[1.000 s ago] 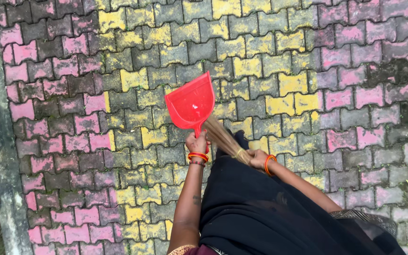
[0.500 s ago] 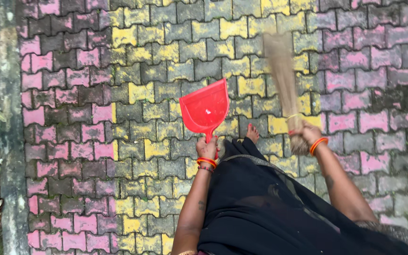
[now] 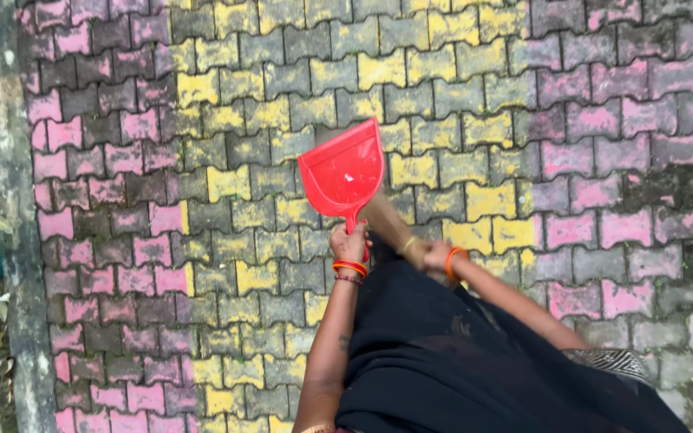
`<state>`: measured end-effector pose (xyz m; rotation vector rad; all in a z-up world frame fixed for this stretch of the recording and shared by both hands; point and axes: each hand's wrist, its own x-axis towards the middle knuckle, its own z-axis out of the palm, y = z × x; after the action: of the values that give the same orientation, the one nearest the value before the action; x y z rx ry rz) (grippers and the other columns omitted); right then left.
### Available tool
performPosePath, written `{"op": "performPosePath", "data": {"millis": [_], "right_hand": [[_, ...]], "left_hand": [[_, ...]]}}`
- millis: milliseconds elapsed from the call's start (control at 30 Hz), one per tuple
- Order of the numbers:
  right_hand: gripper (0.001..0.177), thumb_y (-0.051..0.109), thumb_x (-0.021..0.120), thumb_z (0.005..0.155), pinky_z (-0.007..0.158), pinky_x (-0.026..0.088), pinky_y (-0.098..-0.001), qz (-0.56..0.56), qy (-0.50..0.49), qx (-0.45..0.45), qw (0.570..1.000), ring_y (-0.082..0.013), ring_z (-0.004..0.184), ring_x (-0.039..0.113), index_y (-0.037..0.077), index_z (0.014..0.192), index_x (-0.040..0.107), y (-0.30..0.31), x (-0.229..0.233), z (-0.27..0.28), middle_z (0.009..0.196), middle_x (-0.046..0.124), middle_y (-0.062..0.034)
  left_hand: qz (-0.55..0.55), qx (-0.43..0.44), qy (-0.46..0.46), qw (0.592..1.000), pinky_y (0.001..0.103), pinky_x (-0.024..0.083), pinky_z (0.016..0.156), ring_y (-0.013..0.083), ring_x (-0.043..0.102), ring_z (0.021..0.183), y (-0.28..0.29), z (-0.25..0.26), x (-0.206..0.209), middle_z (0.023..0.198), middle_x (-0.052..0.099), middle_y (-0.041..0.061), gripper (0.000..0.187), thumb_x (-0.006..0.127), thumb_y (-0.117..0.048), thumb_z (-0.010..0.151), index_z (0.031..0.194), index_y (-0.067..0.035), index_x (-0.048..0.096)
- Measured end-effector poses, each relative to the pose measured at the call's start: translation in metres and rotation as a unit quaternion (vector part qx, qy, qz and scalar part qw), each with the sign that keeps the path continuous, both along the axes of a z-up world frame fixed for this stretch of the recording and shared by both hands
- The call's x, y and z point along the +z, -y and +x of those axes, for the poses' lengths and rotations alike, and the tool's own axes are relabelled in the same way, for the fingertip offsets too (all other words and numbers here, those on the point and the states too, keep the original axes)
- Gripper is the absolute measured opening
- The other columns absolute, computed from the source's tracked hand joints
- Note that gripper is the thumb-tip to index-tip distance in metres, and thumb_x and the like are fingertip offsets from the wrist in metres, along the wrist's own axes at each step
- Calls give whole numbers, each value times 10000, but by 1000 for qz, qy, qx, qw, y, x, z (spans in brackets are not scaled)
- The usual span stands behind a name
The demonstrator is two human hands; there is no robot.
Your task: The person sweeps a patterned outdoor floor using a handheld stick broom and a red dustpan. They move debris across the multi-colored pavers into the dustpan while walking.
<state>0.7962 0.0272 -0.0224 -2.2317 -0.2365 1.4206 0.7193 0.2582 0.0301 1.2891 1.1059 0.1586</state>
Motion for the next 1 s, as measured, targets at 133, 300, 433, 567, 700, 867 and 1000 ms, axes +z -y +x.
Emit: {"op": "performPosePath", "data": {"millis": [133,300,433,567,700,867,1000], "right_hand": [[751,183,949,622,890,547,-341,21,-11,31,999,-235,1007,696,76,1304,654,0,8,-6,1156,724,-117],[855,166,933,611,960,519,-308,8,9,-10,1000,-230,1103,680,134,1401,606,28,49,38,1247,706,-103],[906,123,905,600,877,566,-342,36,16,-184,982,-241,1001,718,114,1448,586,49,58,104,1187,745,-140],[809,53,879,631,695,575,-405,134,6,-386,913,-249,762,720,-2,1377,570,44,53,165,1028,757,-190],[436,30,847,646,663,562,-387,146,20,-462,875,-219,724,701,-60,1059,739,4,54,211,927,759,-148],[272,57,801,650,719,596,-406,82,-36,-407,909,-249,778,751,-36,905,782,-60,52,213,930,798,-184],[552,207,908,625,874,576,-383,-40,6,-128,991,-256,968,730,53,1129,744,-117,48,188,1081,778,-139]], "left_hand": [[-8,0,48,999,274,479,414,132,604,442,0,25,-5,642,656,69,193,761,-126,880,822,13,641],[-15,-11,21,1000,273,484,406,136,604,428,-10,57,-3,632,655,62,159,751,-123,873,886,-6,644],[-38,-40,21,998,271,474,394,129,585,421,-19,94,-3,624,636,52,122,739,-114,865,913,-22,674],[-58,-70,27,995,273,462,394,110,564,432,-33,131,0,629,627,46,110,730,-129,864,925,-38,716],[-27,-103,-13,994,287,476,421,134,620,447,-59,168,5,646,672,62,181,755,-152,870,862,10,673],[-28,-93,24,995,307,533,436,141,615,460,-108,199,-4,632,653,87,196,753,-134,867,839,31,651],[-49,-57,7,997,331,514,414,166,622,439,-149,217,6,627,646,95,167,730,-121,851,820,21,647]]}}
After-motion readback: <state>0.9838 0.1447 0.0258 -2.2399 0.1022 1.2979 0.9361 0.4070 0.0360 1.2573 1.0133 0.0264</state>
